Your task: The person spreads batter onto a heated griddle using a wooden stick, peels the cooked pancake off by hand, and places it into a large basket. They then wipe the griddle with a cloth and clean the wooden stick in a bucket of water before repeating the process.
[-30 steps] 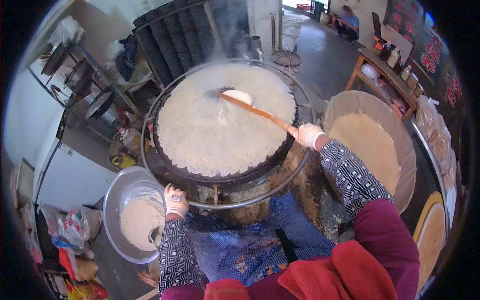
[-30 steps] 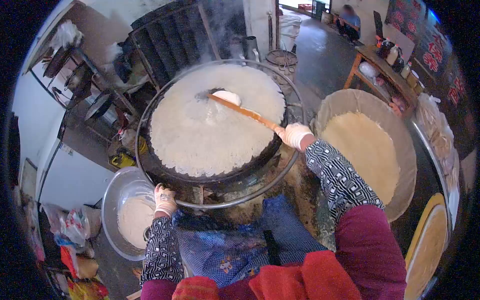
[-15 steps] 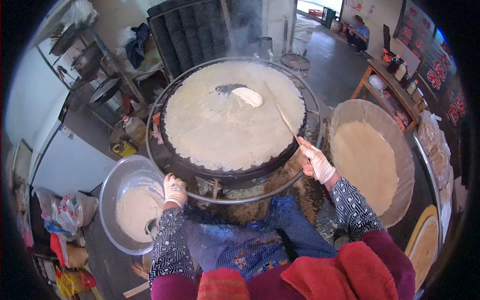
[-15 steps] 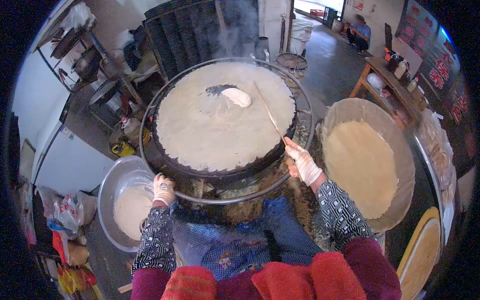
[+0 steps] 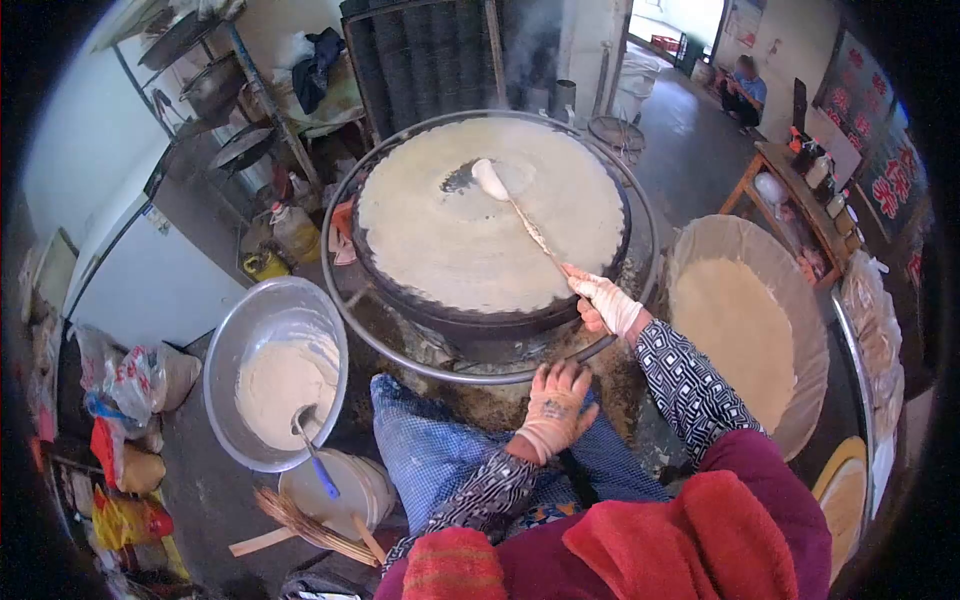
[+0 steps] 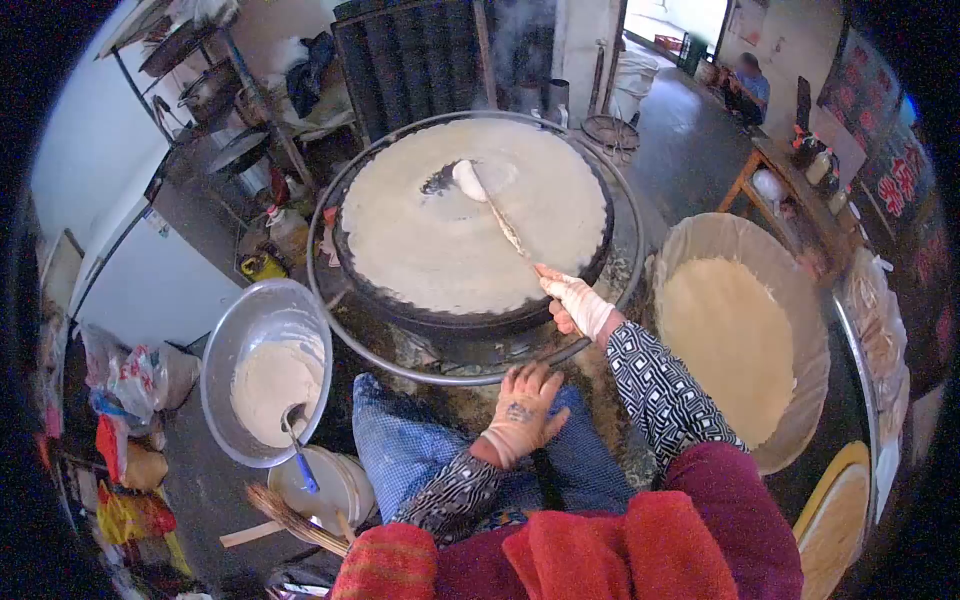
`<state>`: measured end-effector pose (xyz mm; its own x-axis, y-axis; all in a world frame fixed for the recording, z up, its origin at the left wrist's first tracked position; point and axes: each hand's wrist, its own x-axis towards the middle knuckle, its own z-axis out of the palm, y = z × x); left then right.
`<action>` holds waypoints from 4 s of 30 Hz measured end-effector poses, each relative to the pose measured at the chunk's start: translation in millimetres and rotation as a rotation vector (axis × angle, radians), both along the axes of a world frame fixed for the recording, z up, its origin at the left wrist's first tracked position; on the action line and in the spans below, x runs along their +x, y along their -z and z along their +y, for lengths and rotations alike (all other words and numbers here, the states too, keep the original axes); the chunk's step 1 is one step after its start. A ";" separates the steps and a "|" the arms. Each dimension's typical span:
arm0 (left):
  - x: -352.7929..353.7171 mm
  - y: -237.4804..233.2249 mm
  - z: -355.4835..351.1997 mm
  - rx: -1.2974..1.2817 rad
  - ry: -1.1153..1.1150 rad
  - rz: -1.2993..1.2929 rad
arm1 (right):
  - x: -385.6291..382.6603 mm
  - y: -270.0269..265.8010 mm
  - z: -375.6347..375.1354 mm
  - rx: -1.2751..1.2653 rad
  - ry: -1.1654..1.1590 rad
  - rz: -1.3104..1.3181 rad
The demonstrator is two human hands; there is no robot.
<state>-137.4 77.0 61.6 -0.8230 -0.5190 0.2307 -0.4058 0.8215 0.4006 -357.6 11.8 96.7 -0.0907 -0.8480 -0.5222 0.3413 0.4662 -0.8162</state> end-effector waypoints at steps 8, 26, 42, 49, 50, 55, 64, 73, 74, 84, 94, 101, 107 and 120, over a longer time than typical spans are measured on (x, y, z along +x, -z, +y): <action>139.3 -27.5 -21.3 0.034 -0.281 0.332 | 43.5 0.6 12.6 0.023 0.008 0.084; 378.0 82.8 -18.9 0.867 -1.445 0.515 | 137.5 20.7 72.9 -0.189 0.456 -0.371; 121.9 -90.2 -93.4 1.080 -0.533 1.013 | 161.5 30.9 99.5 -0.059 0.341 -0.295; 12.1 -50.6 -110.7 1.210 -0.389 0.808 | 156.2 41.2 95.4 -0.140 0.338 -0.367; 3.4 -46.9 -106.3 1.256 -0.392 0.792 | 156.4 39.3 93.9 -0.151 0.339 -0.372; -17.8 -78.8 -86.9 1.506 -0.414 0.883 | 151.0 42.7 89.3 -0.149 0.222 -0.336; 69.6 -121.0 -95.1 1.828 -0.054 1.423 | 66.0 -10.7 75.4 -0.318 0.389 0.202; 263.8 -78.1 -67.7 1.529 -0.467 1.462 | 27.0 18.2 43.5 -0.058 0.119 0.283; 289.2 -58.7 -72.9 1.485 -0.574 1.423 | 39.1 18.1 38.6 -0.008 0.109 0.264; 433.6 110.0 -108.5 1.311 -1.156 0.746 | 166.8 20.6 7.2 -0.081 -0.196 0.108; 253.2 6.4 -201.3 -0.306 -0.624 -0.308 | 24.2 -6.4 18.7 -0.163 0.374 0.209; 177.6 19.9 -244.2 -0.286 -0.261 -1.026 | -20.0 38.8 41.9 0.002 0.128 0.175; 148.0 39.1 -199.8 -0.331 -0.342 -0.952 | 39.8 14.4 50.0 -0.020 -0.122 0.206; 59.5 61.8 38.4 0.013 -0.020 -0.022 | 106.3 -23.7 82.8 -0.202 -0.140 0.099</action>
<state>-77.9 115.4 -0.2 -0.8171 -0.5385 0.2060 -0.4310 0.8078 0.4021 -251.3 94.6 120.4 -0.0072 -0.9419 -0.3357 0.1990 0.3276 -0.9236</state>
